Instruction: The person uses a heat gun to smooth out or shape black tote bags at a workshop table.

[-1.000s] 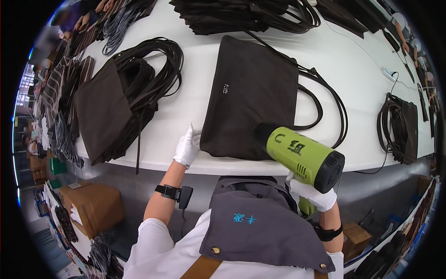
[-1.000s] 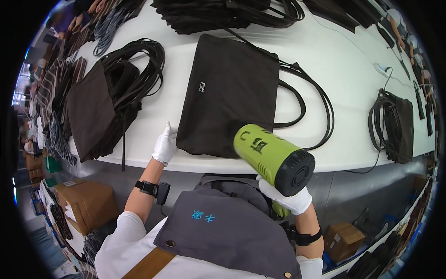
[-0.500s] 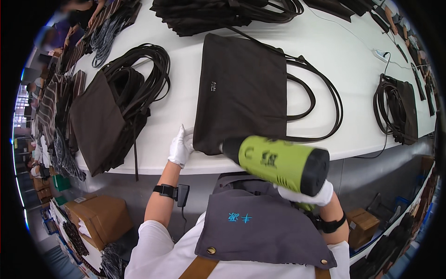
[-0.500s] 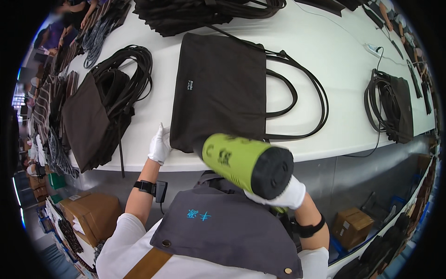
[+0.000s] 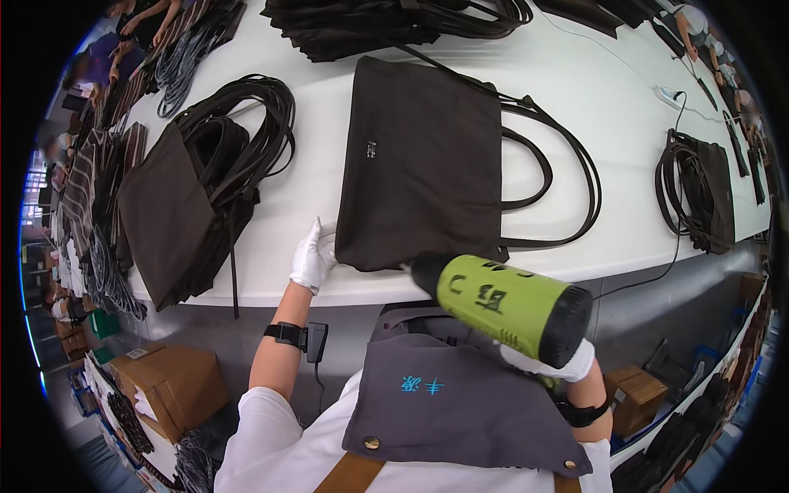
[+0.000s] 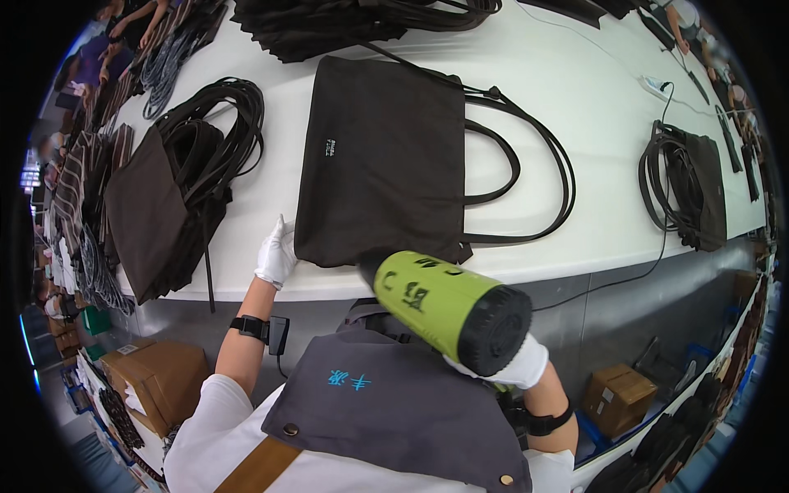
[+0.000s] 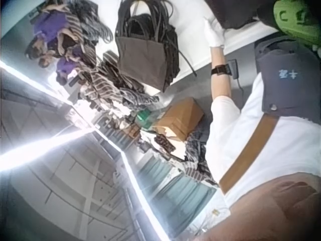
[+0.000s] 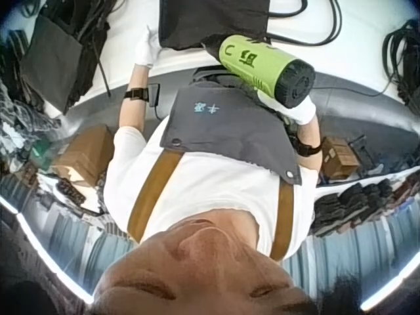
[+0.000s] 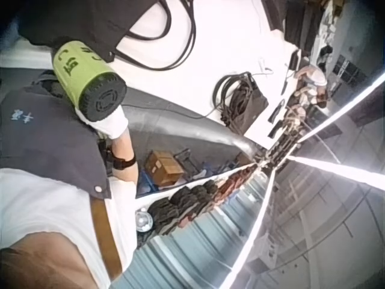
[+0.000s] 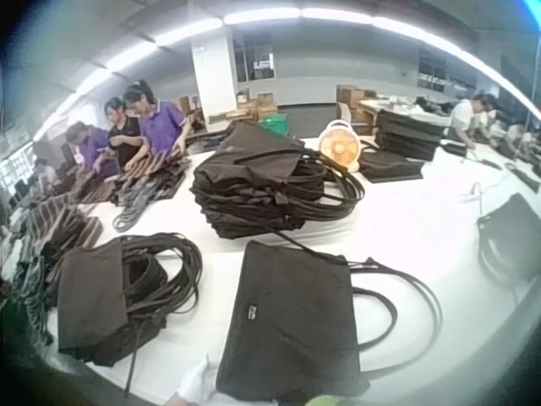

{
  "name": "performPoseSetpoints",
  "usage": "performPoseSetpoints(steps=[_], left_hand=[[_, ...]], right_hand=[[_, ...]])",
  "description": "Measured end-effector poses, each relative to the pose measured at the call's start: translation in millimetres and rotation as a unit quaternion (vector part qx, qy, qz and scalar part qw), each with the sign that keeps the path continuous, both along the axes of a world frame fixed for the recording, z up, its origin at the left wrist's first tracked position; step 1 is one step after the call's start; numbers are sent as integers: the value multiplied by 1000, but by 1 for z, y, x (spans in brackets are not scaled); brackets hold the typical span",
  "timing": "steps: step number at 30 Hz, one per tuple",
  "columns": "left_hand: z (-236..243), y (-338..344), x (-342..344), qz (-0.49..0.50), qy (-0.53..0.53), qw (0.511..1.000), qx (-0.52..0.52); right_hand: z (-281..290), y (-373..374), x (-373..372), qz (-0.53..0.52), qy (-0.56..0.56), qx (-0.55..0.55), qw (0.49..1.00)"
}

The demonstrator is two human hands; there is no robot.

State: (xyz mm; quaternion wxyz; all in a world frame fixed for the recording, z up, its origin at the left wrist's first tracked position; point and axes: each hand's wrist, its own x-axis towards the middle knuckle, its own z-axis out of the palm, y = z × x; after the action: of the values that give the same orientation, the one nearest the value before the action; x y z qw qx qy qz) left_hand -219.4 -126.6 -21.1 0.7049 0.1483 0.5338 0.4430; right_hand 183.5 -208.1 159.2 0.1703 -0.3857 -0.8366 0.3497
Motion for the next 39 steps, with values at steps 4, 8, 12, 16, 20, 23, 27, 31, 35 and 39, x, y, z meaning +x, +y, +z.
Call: performPoseSetpoints(steps=[4, 8, 12, 16, 20, 23, 27, 31, 35, 39], left_hand=[[4, -1, 0, 17, 12, 1000, 4], [1, 0, -3, 10, -27, 1000, 0], [-3, 2, -6, 19, -32, 999, -5], [13, 7, 8, 45, -22, 999, -17], [10, 10, -2, -37, 173, 984, 23], [17, 18, -7, 7, 220, 975, 6], [13, 29, -15, 43, 142, 989, -4], [7, 22, -25, 54, 133, 990, 2], [10, 24, -20, 39, 161, 986, 0], [6, 23, -23, 28, 167, 986, 8]], right_hand=[[16, -15, 37, -238, -16, -246, 939], [32, -27, 51, -338, 21, -334, 880], [28, -23, 37, -46, -73, 18, 996], [15, -13, 18, -80, -97, 57, 990], [10, -3, 14, -66, -52, -12, 996], [4, 10, 0, -20, -54, 66, 996], [-9, 14, -6, -87, -62, -53, 993], [3, 20, -4, -13, -75, -4, 997], [0, 24, -22, -53, 63, -115, 990], [-21, 38, -46, 48, 69, 83, 993]])
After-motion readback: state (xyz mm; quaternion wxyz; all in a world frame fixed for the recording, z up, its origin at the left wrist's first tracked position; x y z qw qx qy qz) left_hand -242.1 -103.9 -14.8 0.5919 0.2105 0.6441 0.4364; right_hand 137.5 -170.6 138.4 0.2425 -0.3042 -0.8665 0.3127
